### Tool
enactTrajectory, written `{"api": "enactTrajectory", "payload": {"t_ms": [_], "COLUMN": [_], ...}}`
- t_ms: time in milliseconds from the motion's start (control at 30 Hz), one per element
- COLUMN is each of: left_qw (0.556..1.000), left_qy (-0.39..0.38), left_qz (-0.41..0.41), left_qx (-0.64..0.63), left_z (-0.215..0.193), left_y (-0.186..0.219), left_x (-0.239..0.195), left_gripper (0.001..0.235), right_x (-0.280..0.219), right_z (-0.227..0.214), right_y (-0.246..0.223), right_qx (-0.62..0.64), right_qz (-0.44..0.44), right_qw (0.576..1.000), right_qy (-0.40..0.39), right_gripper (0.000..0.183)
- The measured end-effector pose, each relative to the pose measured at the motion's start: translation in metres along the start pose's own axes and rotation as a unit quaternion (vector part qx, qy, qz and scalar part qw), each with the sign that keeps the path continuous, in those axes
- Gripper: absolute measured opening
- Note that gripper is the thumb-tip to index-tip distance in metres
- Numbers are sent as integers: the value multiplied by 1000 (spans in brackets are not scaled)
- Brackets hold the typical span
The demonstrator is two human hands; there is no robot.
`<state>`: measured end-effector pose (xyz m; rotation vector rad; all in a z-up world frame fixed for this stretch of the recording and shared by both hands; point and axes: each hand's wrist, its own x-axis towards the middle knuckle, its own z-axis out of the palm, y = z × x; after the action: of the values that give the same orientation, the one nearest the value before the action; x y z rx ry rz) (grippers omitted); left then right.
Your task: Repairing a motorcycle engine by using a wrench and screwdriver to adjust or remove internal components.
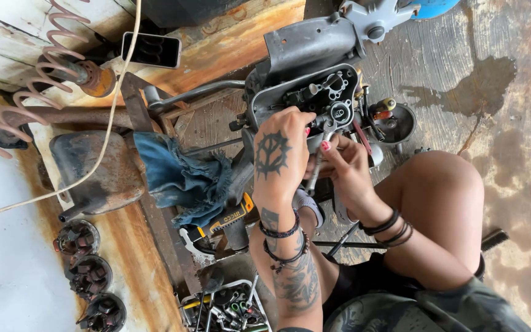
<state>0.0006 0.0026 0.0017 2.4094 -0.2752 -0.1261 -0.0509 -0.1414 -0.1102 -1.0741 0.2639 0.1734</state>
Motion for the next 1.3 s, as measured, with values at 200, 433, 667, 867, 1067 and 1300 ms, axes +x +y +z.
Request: {"api": "enactTrajectory", "payload": {"t_ms": [200,433,667,867,1067,1300], "left_qw": [999,999,993,994,992,995], "left_qy": [8,4,94,88,97,75], "left_qz": [9,12,74,66,72,47], "left_qx": [-35,-39,15,23,27,36], "left_z": [-3,-2,30,28,31,28], "left_y": [1,-5,-28,-26,-26,-20], "left_x": [-2,-3,-6,-7,-5,-3], "left_gripper": [25,26,24,24,21,25], "right_x": [-3,-7,24,63,81,71], "right_z": [1,-31,-48,-54,-54,-56], "right_y": [14,-37,-115,-126,-133,-125], "right_qx": [71,-196,-488,-461,-469,-475], "right_qz": [2,-165,-129,-37,-23,-30], "right_qw": [997,966,856,857,833,840], "right_qy": [4,-15,-113,-226,-293,-262], "right_gripper": [20,18,15,19,28,23]}}
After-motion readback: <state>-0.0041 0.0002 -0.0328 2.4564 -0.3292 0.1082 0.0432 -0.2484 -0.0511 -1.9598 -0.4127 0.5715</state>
